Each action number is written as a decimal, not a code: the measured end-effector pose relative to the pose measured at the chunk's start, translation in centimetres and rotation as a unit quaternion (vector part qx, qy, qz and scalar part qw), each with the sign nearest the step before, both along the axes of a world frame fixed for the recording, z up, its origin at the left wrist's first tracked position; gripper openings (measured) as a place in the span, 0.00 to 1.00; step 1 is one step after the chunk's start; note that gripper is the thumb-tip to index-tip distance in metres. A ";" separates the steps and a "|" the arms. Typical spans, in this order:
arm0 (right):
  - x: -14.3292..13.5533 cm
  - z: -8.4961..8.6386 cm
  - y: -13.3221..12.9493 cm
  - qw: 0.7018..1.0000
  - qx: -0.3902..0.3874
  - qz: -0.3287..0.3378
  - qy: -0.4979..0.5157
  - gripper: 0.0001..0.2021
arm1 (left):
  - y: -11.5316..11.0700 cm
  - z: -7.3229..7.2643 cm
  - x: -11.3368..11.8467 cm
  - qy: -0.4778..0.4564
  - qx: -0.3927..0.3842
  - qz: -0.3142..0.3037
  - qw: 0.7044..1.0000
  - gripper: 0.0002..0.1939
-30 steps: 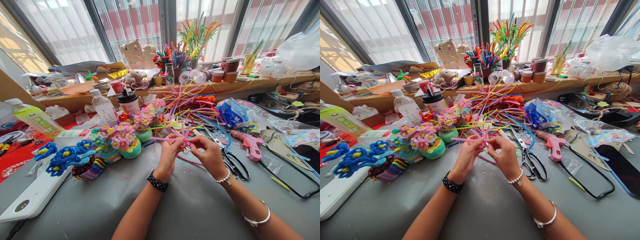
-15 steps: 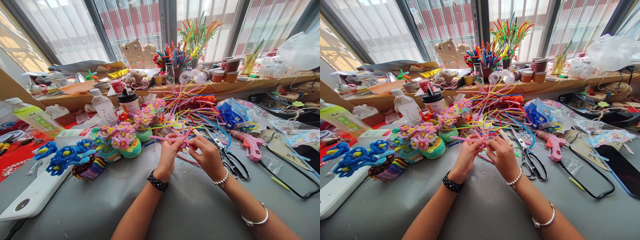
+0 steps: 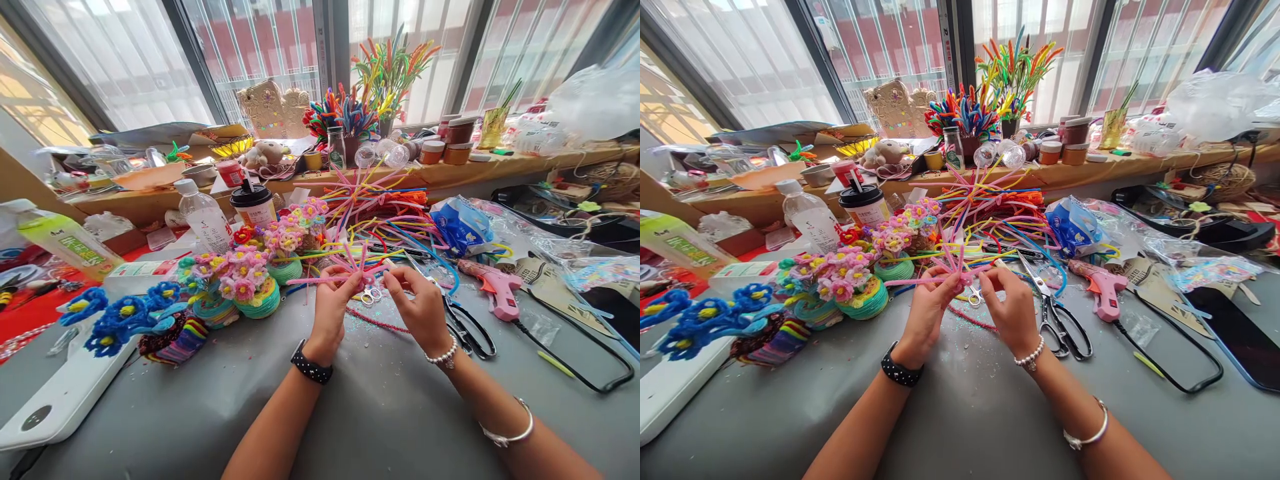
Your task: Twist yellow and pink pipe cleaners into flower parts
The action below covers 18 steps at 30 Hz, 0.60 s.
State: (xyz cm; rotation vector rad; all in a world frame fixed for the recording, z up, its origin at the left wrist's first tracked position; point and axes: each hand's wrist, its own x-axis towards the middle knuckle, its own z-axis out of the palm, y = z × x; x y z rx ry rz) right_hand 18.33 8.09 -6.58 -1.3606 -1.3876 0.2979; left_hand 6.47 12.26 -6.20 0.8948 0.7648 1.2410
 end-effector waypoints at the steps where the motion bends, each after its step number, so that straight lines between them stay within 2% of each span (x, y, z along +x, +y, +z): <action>1: 0.1 0.0 0.1 0.999 -0.023 0.015 0.023 0.11 | 0.0 0.0 0.0 -0.001 -0.001 0.001 1.000 0.19; 6: 0.4 0.0 0.4 0.980 -0.086 0.114 0.136 0.13 | 0.0 0.0 0.1 0.009 -0.005 -0.008 1.000 0.20; 13: 0.3 0.1 0.5 0.964 -0.097 0.136 0.207 0.11 | -0.1 -0.1 -0.1 0.033 0.009 -0.031 0.999 0.19; 18: 0.9 -0.1 0.9 0.938 -0.102 0.141 0.300 0.09 | -0.3 0.2 -0.1 0.014 -0.009 -0.067 0.998 0.15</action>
